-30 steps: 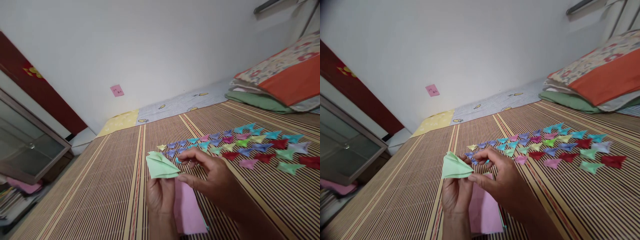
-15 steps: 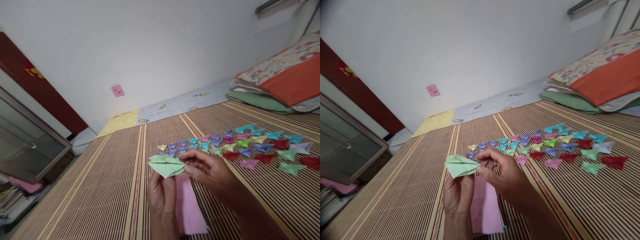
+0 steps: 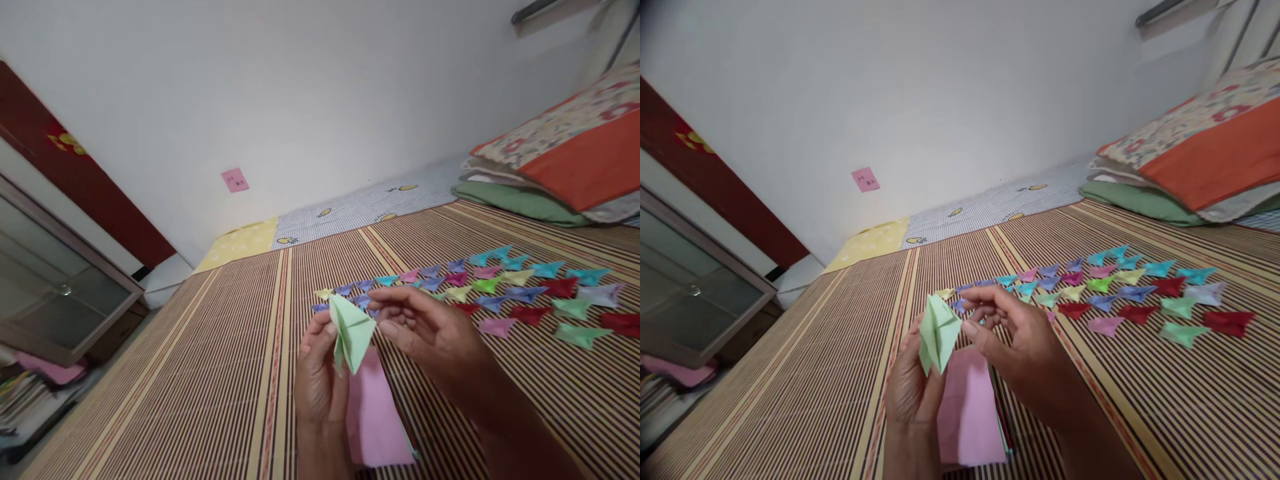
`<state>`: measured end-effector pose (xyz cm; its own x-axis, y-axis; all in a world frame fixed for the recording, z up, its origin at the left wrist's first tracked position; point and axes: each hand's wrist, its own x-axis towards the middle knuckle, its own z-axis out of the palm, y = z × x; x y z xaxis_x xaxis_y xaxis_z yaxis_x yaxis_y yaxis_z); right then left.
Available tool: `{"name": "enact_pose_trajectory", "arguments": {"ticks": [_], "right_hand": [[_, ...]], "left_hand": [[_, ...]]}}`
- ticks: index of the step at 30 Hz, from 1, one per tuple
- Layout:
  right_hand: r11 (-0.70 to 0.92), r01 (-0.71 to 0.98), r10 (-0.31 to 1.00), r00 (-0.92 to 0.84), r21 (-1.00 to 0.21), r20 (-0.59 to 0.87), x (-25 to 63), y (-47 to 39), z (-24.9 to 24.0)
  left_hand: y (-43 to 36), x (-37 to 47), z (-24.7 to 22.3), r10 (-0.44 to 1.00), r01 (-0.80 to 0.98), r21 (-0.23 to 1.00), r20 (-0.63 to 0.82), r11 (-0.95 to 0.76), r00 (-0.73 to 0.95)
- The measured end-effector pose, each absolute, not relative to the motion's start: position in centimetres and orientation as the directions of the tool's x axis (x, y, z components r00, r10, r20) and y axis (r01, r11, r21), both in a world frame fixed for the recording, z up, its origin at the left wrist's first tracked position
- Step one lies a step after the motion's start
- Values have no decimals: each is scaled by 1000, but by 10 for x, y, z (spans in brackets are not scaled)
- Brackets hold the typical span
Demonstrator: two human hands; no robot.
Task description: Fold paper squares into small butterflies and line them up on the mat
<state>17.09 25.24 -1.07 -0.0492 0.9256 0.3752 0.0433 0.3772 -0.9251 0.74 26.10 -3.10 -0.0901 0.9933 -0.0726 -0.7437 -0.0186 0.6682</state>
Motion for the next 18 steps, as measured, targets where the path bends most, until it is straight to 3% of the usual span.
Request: {"name": "enact_pose_trajectory", "arguments": {"ticks": [3,6,10,18], "right_hand": [[468,137,883,-34,-873,468,177,249,-7],[539,171,841,-161,-825,516,182,250,-7],[508,128,829,-343,-852,442,185,259,-13],[428,21,822,-426,-904,379,181,262,-12]], "left_hand": [[259,4,-27,995,-663,748,-95,43,-42],[257,0,-24,992,-587,801,-116,118,41],[255,0,-25,982,-537,824,-125,181,140],[256,2,-29,967,-550,801,-140,236,212]]}}
